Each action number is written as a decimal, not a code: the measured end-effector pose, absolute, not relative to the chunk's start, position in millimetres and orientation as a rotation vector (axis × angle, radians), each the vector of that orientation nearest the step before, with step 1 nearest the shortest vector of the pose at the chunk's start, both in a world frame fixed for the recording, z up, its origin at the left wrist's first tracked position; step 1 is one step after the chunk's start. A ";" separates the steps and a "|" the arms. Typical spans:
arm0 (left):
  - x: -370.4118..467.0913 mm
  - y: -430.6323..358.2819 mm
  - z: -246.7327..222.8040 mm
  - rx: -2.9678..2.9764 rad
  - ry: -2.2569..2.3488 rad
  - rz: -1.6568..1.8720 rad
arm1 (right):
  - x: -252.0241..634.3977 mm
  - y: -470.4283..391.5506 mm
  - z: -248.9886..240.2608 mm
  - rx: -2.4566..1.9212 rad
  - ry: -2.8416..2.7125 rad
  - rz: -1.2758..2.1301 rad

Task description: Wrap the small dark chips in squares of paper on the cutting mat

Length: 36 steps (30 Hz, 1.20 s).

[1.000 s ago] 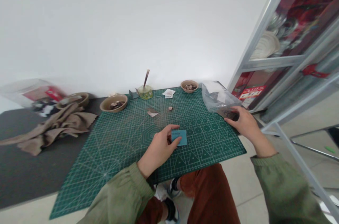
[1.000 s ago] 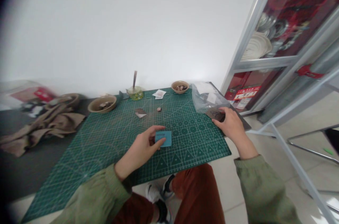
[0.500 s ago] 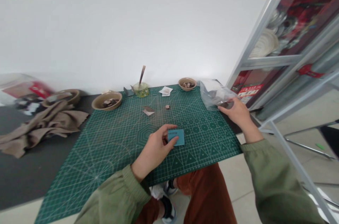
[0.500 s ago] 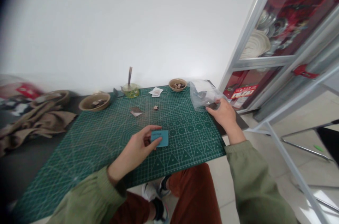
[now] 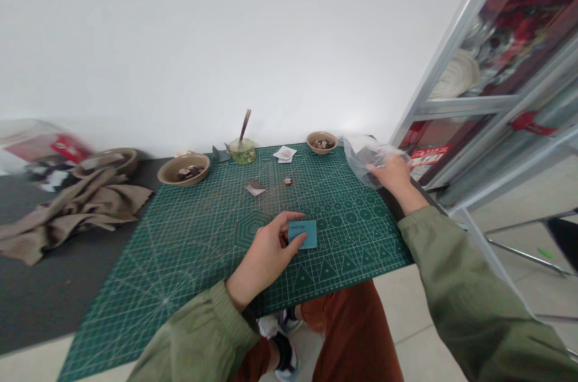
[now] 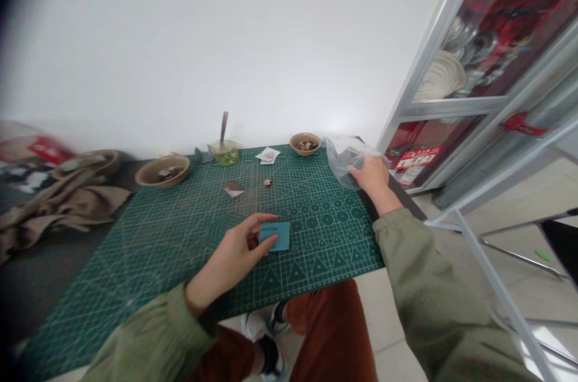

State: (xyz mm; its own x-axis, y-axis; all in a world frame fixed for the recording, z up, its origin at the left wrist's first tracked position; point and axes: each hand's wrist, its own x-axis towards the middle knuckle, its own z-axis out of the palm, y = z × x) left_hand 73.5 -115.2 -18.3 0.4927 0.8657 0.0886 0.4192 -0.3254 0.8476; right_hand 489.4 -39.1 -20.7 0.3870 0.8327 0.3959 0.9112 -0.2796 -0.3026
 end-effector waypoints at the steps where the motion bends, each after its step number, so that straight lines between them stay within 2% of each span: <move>1: 73.3 -115.0 -19.2 1.935 1.062 0.706 | 488.4 -36.6 -20.1 -2.196 -1.483 -0.233; 13: 73.9 -116.3 -21.0 1.934 1.047 0.725 | 480.2 -23.2 -9.0 -2.078 -1.438 -0.166; 20: 73.3 -115.5 -18.0 1.807 0.989 0.779 | 490.6 -121.5 -7.1 -1.925 -1.447 0.178; 25: 69.5 -117.4 -10.9 1.656 0.869 0.795 | 412.1 -190.8 -0.5 -1.723 -1.285 0.493; 29: 65.7 -120.1 -4.9 1.659 0.819 0.761 | 315.9 -192.2 11.0 -1.524 -1.467 1.078; 31: 60.8 -118.4 -0.5 1.722 0.832 0.749 | 289.3 -179.6 16.1 -1.459 -1.565 1.218; 36: 32.6 -98.0 17.4 1.954 0.902 0.813 | 292.8 -112.3 33.9 -1.473 -1.657 1.014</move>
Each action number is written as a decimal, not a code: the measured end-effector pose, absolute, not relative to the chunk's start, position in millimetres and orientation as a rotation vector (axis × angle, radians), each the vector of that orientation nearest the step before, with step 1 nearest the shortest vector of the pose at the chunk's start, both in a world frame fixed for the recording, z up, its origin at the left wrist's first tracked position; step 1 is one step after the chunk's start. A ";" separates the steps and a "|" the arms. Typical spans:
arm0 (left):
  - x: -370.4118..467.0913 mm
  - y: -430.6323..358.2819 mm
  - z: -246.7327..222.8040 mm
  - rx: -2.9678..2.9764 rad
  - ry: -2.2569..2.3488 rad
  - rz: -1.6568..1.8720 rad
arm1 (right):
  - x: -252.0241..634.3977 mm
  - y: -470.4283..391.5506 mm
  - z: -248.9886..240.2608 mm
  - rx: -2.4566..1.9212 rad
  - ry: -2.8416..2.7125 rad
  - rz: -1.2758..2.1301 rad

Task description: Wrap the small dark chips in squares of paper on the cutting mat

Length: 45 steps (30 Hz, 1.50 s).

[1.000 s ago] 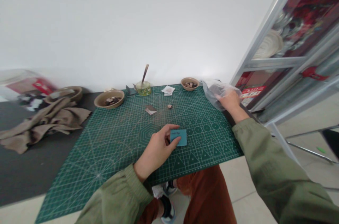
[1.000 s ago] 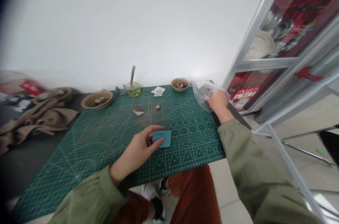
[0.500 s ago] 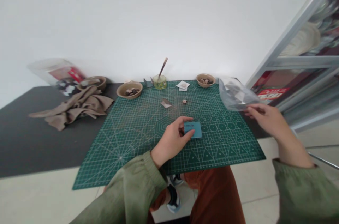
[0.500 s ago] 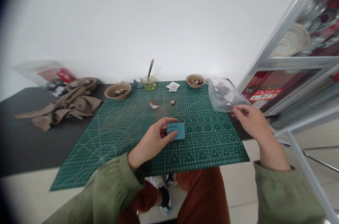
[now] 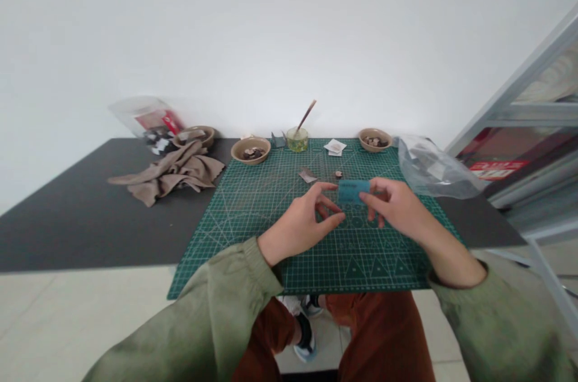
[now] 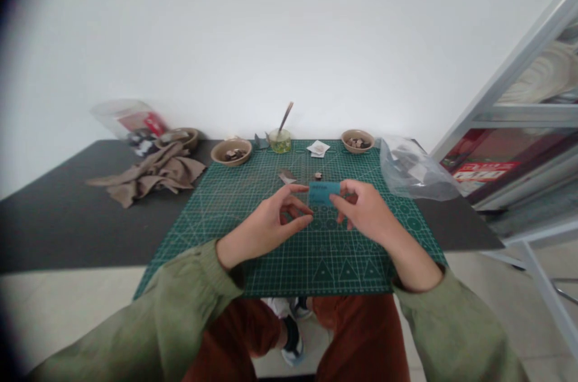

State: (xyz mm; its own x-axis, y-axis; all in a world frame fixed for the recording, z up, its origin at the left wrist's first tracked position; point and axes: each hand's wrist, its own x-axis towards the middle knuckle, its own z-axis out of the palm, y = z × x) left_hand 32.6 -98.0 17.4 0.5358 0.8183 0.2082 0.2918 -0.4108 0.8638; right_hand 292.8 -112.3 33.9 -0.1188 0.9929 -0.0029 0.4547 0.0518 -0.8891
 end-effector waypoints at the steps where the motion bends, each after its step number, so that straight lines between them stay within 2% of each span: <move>1: 25.4 -91.6 20.8 2.002 0.922 0.809 | 297.2 -92.3 37.9 -1.496 -1.653 0.953; 7: -6.0 -57.2 28.1 2.148 1.077 0.813 | 292.5 33.4 48.8 -1.683 -1.595 0.771; 12: -19.8 -38.7 28.2 2.239 1.136 0.821 | 293.4 85.0 45.7 -1.830 -1.617 0.578; 22: -25.7 -13.5 3.6 2.394 1.182 1.012 | 295.1 86.1 16.5 -1.663 -2.020 0.182; 26: -26.4 -11.9 -9.7 2.443 1.127 1.005 | 285.9 80.2 21.5 -1.643 -2.139 0.214; 32: -26.3 -10.2 -16.2 2.412 1.095 0.992 | 291.6 39.5 27.9 -1.613 -2.381 0.435; 39: -23.7 -10.5 -17.5 2.426 1.034 0.971 | 291.0 14.0 11.4 -1.513 -2.430 0.393; 45: -24.4 -10.5 -17.4 2.409 1.048 0.970 | 290.4 39.9 16.1 -1.465 -2.288 0.129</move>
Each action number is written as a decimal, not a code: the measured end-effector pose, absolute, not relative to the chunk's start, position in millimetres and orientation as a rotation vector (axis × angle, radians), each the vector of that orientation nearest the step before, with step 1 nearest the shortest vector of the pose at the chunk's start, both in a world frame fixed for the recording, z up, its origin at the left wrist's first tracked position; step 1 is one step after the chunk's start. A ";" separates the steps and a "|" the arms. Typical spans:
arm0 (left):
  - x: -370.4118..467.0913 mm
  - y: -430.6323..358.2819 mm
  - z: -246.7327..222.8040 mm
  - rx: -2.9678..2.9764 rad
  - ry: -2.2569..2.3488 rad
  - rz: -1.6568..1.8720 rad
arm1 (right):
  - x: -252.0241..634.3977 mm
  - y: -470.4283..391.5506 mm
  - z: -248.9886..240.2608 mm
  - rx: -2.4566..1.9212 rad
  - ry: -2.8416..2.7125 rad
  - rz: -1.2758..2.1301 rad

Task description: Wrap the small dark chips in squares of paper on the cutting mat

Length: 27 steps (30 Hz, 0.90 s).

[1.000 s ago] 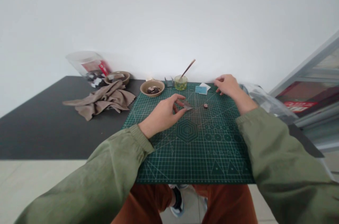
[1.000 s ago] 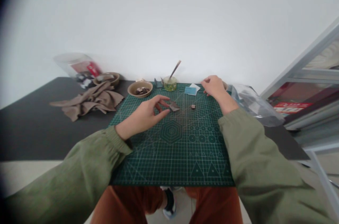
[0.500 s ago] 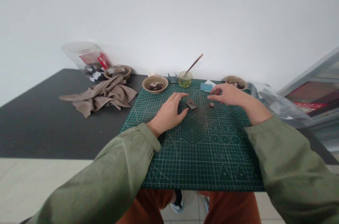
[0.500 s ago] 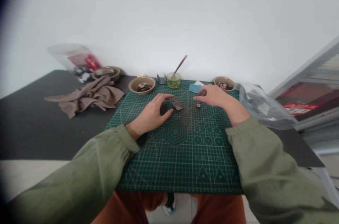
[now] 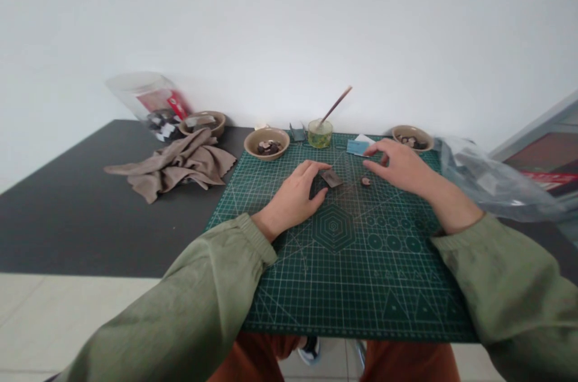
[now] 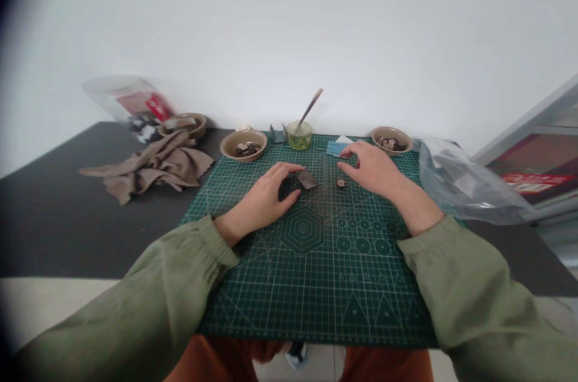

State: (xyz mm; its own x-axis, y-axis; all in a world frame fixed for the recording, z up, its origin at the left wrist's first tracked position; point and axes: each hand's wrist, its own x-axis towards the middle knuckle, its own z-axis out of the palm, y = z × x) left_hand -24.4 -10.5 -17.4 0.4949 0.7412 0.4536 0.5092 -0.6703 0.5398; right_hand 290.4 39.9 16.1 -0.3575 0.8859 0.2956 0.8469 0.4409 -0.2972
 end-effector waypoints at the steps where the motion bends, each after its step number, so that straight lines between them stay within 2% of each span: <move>1: -24.6 -10.7 -17.0 2.403 1.047 0.970 | 291.3 50.4 16.4 -1.489 -2.277 0.092; 9: -25.1 -13.3 -16.0 2.365 1.035 0.995 | 289.3 124.2 -1.2 -1.410 -2.413 0.079; 27: -24.7 -13.9 -13.8 2.329 1.037 1.006 | 298.2 132.9 -0.1 -1.350 -2.458 0.197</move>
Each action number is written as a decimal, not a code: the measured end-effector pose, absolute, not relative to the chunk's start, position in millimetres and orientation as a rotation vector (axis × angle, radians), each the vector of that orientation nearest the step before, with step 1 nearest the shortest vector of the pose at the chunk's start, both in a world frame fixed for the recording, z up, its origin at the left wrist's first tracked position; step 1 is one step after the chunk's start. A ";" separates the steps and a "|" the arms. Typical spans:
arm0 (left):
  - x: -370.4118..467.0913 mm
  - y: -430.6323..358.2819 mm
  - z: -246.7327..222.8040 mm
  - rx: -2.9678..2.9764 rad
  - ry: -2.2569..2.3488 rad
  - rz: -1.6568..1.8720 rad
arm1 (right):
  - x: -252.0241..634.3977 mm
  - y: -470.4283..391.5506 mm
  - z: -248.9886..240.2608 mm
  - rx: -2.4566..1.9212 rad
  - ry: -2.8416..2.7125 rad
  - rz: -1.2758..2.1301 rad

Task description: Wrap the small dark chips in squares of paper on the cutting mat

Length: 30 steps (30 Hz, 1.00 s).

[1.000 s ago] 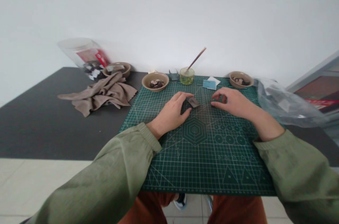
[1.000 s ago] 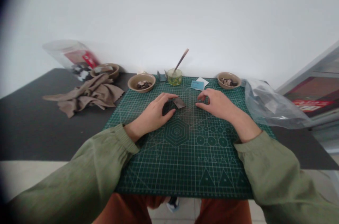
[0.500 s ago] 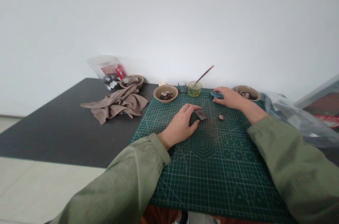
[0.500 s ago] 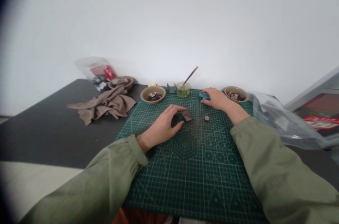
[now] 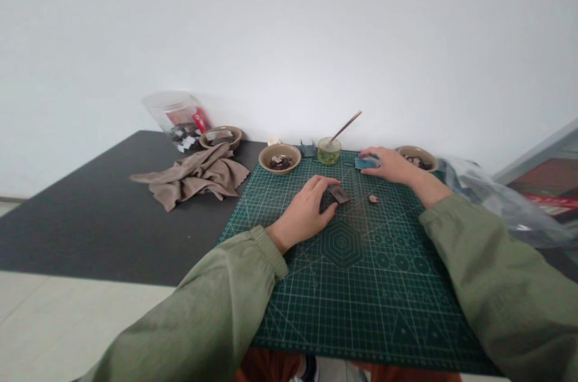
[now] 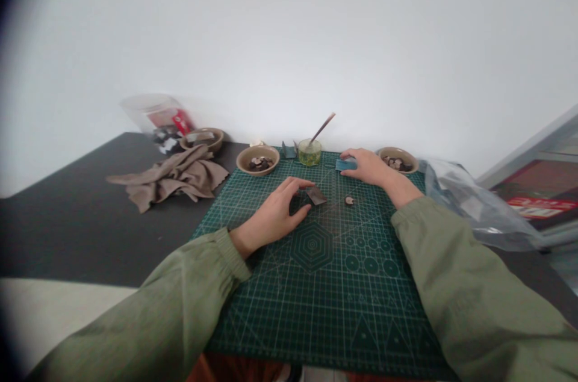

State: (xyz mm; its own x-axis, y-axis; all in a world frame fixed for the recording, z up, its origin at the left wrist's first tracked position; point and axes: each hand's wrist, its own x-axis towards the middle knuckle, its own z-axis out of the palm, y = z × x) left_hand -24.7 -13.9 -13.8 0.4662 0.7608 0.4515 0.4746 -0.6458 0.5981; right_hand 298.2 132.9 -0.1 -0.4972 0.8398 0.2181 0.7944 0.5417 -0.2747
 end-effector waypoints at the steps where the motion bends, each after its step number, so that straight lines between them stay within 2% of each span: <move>1: -24.8 -13.8 -13.7 2.327 1.039 1.006 | 298.0 132.9 0.3 -1.340 -2.461 0.206; 15: -24.5 -12.1 -16.7 2.329 1.039 1.011 | 295.7 136.5 -4.1 -1.226 -2.414 0.229; 30: -23.7 -9.7 -17.8 2.342 1.036 1.037 | 293.7 91.1 30.9 -1.127 -2.460 -0.075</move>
